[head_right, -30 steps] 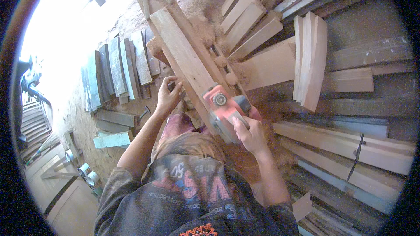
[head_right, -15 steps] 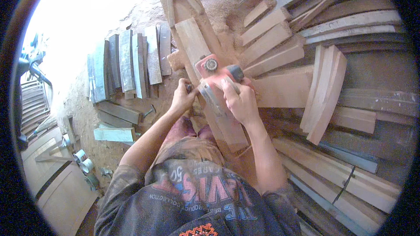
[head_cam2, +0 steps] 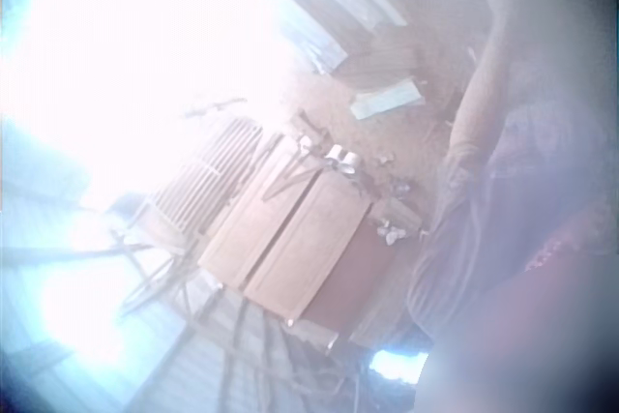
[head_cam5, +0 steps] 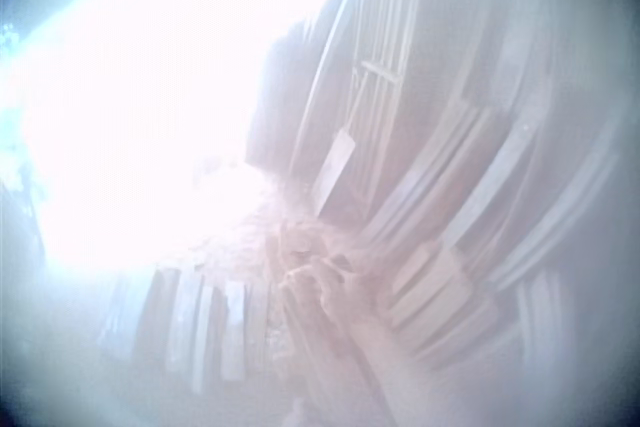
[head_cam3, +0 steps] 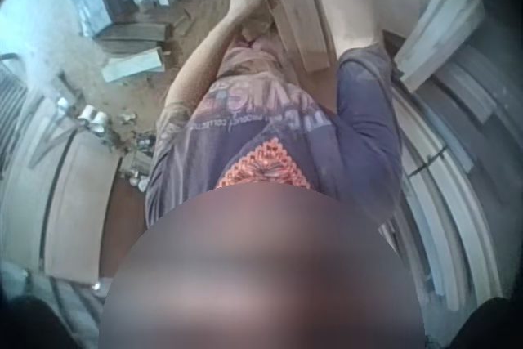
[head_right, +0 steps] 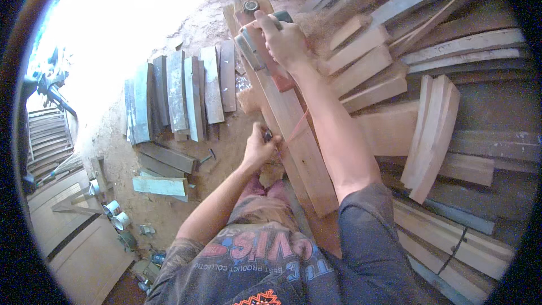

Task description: The person uses a circular saw to cut a wooden plank on a workbench, then measures the cut piece with a metal ruler. They continue cutting additional planks and smooth the edges with a hand plane. The finished pieces are set aside on the bench.

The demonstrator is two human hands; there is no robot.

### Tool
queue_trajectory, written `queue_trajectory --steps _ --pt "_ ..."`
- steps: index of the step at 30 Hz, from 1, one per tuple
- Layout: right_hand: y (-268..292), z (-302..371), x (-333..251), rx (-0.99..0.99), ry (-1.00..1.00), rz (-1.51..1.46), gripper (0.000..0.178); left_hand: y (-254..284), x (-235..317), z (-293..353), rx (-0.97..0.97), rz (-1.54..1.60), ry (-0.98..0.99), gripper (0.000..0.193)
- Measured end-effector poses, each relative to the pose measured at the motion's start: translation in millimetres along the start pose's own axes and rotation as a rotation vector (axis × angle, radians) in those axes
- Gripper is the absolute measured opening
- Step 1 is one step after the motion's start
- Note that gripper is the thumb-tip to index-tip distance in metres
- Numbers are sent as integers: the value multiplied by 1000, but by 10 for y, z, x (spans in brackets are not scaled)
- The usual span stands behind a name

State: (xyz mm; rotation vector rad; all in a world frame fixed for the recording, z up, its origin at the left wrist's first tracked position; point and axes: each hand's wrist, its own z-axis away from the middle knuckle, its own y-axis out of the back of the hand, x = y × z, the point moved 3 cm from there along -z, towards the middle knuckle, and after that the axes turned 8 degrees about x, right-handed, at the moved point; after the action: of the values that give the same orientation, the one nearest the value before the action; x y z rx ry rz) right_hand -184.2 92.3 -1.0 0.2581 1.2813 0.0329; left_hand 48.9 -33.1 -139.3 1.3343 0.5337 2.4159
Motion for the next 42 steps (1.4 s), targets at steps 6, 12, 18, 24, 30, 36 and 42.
queue_trajectory --steps 6,12,18,24,30,36,42 --pt "898 1564 421 -23 116 -270 63 29 -201 0 57 42 -52 57" --pt "2154 3657 984 212 -178 -152 61 1162 -819 428 257 481 81 37" --pt "2909 5297 1441 532 -374 -129 52 2124 -242 1363 518 921 -203 48" --pt "3043 5971 1783 604 -475 -146 48 1187 385 2226 -67 216 -518 47" --pt "2899 6043 1859 552 -191 76 46 32 167 2159 -359 157 -538 35" --pt "2851 5974 1609 273 -297 325 62 13 91 2064 -403 82 -615 33" --pt "2741 5713 1360 90 -306 435 67 -33 79 2106 -391 117 -605 33"
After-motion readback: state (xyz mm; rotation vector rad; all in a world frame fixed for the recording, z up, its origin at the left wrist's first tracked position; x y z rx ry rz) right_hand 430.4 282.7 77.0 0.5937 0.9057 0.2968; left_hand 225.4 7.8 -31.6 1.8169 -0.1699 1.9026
